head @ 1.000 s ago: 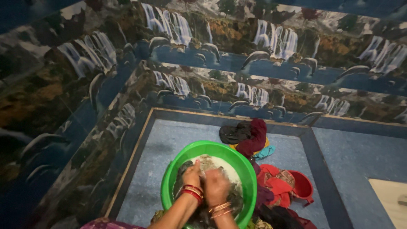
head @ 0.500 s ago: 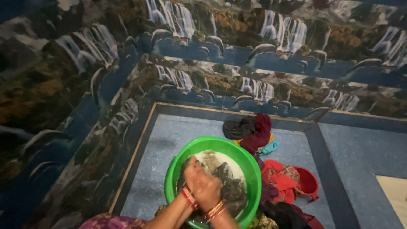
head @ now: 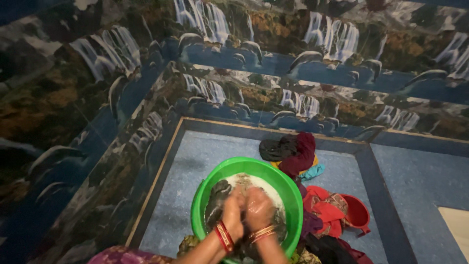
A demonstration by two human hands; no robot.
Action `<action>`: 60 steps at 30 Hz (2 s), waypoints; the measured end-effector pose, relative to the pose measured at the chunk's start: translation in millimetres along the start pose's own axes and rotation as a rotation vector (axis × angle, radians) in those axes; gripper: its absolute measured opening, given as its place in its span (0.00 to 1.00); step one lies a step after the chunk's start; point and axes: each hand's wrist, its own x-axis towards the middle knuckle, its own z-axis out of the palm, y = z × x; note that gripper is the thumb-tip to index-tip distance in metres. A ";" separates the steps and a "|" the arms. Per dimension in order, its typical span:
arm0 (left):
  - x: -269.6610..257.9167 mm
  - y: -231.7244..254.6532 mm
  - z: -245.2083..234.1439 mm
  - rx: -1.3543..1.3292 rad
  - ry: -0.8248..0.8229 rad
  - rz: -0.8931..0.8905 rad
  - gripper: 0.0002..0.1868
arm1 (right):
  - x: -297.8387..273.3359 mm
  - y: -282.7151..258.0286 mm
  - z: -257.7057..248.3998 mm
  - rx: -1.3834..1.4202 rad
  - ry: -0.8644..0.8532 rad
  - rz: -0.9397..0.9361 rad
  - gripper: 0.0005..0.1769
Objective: The person hand-washes several dark-colored garments in a green basin filled with soapy water. They repeatedly submerge, scrub, and wring the clothes, then lift and inspect them before placing them aside.
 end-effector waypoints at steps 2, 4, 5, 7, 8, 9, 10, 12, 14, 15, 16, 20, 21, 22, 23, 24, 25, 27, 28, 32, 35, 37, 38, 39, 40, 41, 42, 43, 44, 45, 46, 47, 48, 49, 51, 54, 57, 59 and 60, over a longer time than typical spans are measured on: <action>-1.8 -9.3 5.0 0.242 -0.026 0.171 0.17 | 10.0 17.6 -0.5 0.113 0.094 -0.045 0.18; -2.7 -5.7 7.9 0.046 -0.203 0.085 0.19 | 19.9 23.9 -1.8 0.194 0.106 -0.022 0.20; -4.4 0.9 8.5 -0.054 -0.290 0.047 0.20 | 24.6 22.2 -5.0 0.221 0.070 0.025 0.21; -6.5 18.1 8.7 0.282 -0.472 0.442 0.13 | 39.0 11.4 -7.7 0.416 0.010 0.224 0.22; -11.3 21.4 10.0 0.451 -0.559 0.628 0.17 | 46.3 7.7 -18.2 0.567 -0.008 0.392 0.23; -16.4 27.5 8.3 0.519 -0.646 0.544 0.25 | 53.1 2.6 -26.4 0.715 -0.027 0.562 0.24; -21.8 32.2 6.3 0.584 -0.735 0.455 0.33 | 58.0 -1.2 -35.4 0.950 -0.103 0.616 0.24; -30.0 32.8 10.0 0.669 -0.779 0.372 0.39 | 65.3 -5.4 -53.4 1.420 -0.259 0.717 0.26; -35.8 28.8 15.8 0.713 -0.692 0.386 0.35 | 68.2 -6.5 -57.8 1.312 -0.272 0.565 0.22; -36.3 28.1 18.3 0.626 -0.662 0.323 0.30 | 66.5 -3.6 -58.2 1.258 -0.278 0.490 0.22; -34.7 28.6 21.3 0.535 -0.634 0.262 0.25 | 64.4 1.0 -56.3 1.145 -0.315 0.385 0.27; -20.5 44.4 31.5 0.111 -0.591 0.154 0.14 | 46.2 34.5 -38.2 0.770 -0.706 0.127 0.47; -16.2 50.1 34.8 0.040 -0.520 0.110 0.14 | 41.1 45.4 -34.3 0.689 -0.862 0.101 0.50; -12.8 55.8 36.8 -0.029 -0.442 0.066 0.14 | 33.8 54.6 -28.9 0.726 -0.877 0.141 0.48; -9.4 60.7 39.1 -0.099 -0.365 0.021 0.14 | 27.4 61.6 -22.3 0.762 -0.890 0.180 0.46; -6.7 64.8 39.1 -0.140 -0.312 0.008 0.16 | 20.1 66.6 -17.7 0.799 -0.905 0.223 0.44; -3.9 67.8 38.2 -0.182 -0.259 -0.004 0.17 | 15.1 69.5 -15.4 0.921 -0.864 0.383 0.44; 3.8 70.4 34.4 -0.268 -0.193 -0.013 0.17 | 9.9 64.4 -9.9 1.164 -0.744 0.701 0.43; 8.6 69.5 30.7 -0.318 -0.175 -0.010 0.17 | 11.2 57.9 -10.9 1.338 -0.637 0.777 0.41; 35.2 49.7 8.8 -0.381 -0.074 0.128 0.15 | 21.1 10.9 -12.1 1.453 -0.243 0.818 0.27; 51.5 32.4 -5.5 -0.154 0.277 0.374 0.17 | 12.6 -26.3 -1.6 0.766 0.014 0.108 0.10; 49.7 19.1 -9.0 0.130 0.203 0.391 0.22 | 6.9 -35.4 4.0 0.368 0.106 -0.289 0.09; 45.9 13.7 -7.2 0.203 0.177 0.372 0.22 | 7.2 -34.6 5.5 0.277 0.112 -0.372 0.12; 40.8 8.3 -3.2 0.188 0.197 0.314 0.21 | 5.4 -32.8 8.1 0.184 0.117 -0.455 0.15; 34.6 1.4 2.2 0.166 0.228 0.241 0.21 | 10.2 -25.4 6.9 0.128 0.112 -0.439 0.14; 27.0 -6.2 6.4 0.154 0.268 0.168 0.21 | 20.6 -14.9 2.1 0.071 0.107 -0.423 0.13; 21.0 -10.1 9.6 0.182 0.280 0.159 0.20 | 27.8 -9.6 2.7 0.020 0.110 -0.405 0.13; 20.1 -9.8 11.8 0.216 0.291 0.168 0.20 | 31.6 -6.7 5.0 0.041 0.111 -0.274 0.13; 17.7 -16.8 13.0 0.263 0.289 0.175 0.20 | 32.4 -1.7 1.8 0.053 0.102 -0.143 0.12; 19.7 -18.8 11.2 0.182 0.265 0.119 0.22 | 30.4 0.9 -0.2 0.063 0.094 -0.011 0.11; 24.0 -17.3 6.4 0.110 0.246 0.078 0.22 | 26.0 0.2 -0.1 0.056 0.087 -0.116 0.12; 30.4 -14.3 1.7 0.052 0.207 0.042 0.23 | 17.6 -4.0 1.7 0.050 0.081 -0.220 0.14; 36.5 -7.2 -6.3 0.021 0.113 0.048 0.23 | 8.7 -11.1 5.0 0.049 0.070 -0.328 0.15; 41.3 -0.7 -12.7 0.004 0.017 0.070 0.24 | -1.6 -18.4 6.9 0.056 0.068 -0.394 0.14; 47.0 9.5 -16.8 -0.012 -0.124 0.056 0.25 | -12.7 -25.8 7.9 0.054 0.077 -0.528 0.13; 33.2 6.2 -11.5 -0.101 -0.127 -0.082 0.20 | -9.0 -17.6 2.4 0.291 0.092 -0.482 0.14; 11.3 -14.2 9.8 -0.079 0.102 -0.081 0.16 | 17.2 2.1 -6.8 0.334 0.060 0.002 0.16; 7.0 -22.5 11.4 0.080 0.133 0.077 0.15 | 25.6 5.3 -8.0 0.274 0.081 -0.055 0.16; 8.1 -28.3 9.1 0.057 0.137 0.026 0.16 | 21.7 6.5 -12.3 0.234 0.084 -0.078 0.16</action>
